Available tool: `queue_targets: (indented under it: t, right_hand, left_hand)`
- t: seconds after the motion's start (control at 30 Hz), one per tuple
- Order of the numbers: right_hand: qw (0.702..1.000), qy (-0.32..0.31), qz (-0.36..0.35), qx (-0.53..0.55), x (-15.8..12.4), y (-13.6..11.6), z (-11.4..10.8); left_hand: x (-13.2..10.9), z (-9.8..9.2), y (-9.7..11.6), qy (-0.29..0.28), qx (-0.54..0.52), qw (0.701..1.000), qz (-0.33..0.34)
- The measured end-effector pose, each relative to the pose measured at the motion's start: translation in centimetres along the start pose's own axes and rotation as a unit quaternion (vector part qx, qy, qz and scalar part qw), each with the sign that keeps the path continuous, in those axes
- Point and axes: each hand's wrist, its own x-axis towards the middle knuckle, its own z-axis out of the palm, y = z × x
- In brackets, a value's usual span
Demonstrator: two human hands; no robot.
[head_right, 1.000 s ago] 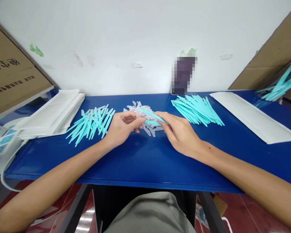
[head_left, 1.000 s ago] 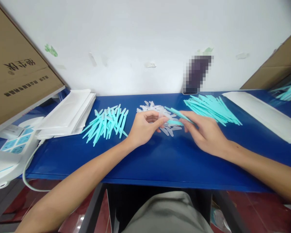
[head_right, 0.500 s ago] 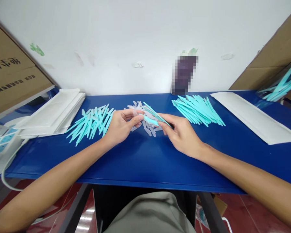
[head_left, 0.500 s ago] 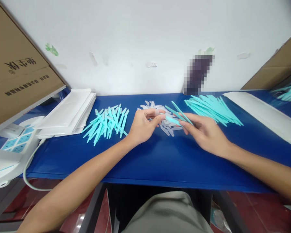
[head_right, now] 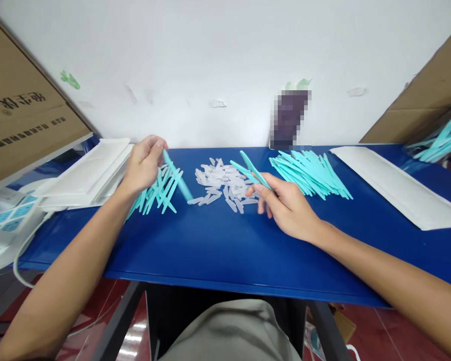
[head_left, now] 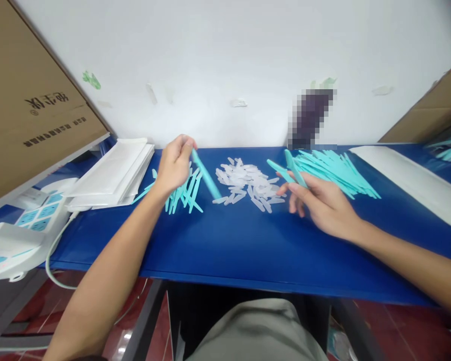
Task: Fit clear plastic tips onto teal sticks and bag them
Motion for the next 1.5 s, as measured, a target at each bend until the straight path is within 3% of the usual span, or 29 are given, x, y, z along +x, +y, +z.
queue_targets:
  t: [0.1, 0.23, 0.3, 0.37, 0.47, 0.6, 0.7, 0.83, 0.93, 1.13, 1.3, 1.5]
  right_hand:
    - [0.996, -0.010, -0.032, -0.087, 0.0, 0.0, -0.1]
    - [0.993, -0.020, -0.047, -0.104, 0.1, -0.3, 0.1]
    - [0.998, -0.018, -0.021, -0.065, 0.1, -0.1, 0.2]
    - [1.000, -0.013, 0.027, 0.003, 0.1, 0.2, 0.4]
    - [0.995, -0.018, 0.077, 0.064, 0.2, 0.5, 0.6]
    - [0.998, -0.034, 0.057, 0.021, 0.1, 0.4, 0.5]
    - [0.998, -0.051, 0.029, -0.012, 0.0, 0.1, 0.3]
    - [0.997, -0.067, -0.022, -0.043, -0.1, -0.2, 0.3]
    - [0.996, -0.071, -0.034, -0.048, -0.3, -0.3, 0.3]
    - [0.990, -0.094, -0.032, -0.102, -0.3, -0.7, 0.2]
    - [0.979, -0.072, -0.085, -0.171, -0.1, -0.4, 0.2]
    - [0.978, -0.037, -0.095, -0.182, -0.1, 0.0, 0.2]
  left_hand:
    - [1.1, -3.2, -1.9, -0.057, 0.211, 0.975, -0.050]
    - [1.0, -4.3, -3.2, -0.129, 0.356, 0.921, -0.086]
    - [0.7, -4.0, -3.1, -0.125, 0.397, 0.907, -0.068]
    - [0.4, -3.5, -2.3, -0.073, 0.415, 0.907, -0.029]
    - [-0.3, -2.0, -0.1, -0.019, 0.339, 0.940, 0.027]
    - [-2.3, 1.4, 2.9, -0.015, 0.161, 0.983, 0.083]
    - [-4.3, 4.2, 4.0, -0.040, -0.001, 0.994, 0.103]
    - [-6.1, 6.7, 4.0, -0.045, -0.204, 0.977, 0.047]
    - [-6.4, 7.4, 4.0, -0.066, -0.240, 0.968, 0.005]
    - [-5.9, 7.2, 4.5, -0.125, -0.233, 0.964, 0.007]
    - [-6.1, 7.0, 4.2, -0.148, -0.257, 0.954, -0.033]
    - [-6.4, 7.2, 3.8, -0.182, -0.280, 0.942, -0.039]
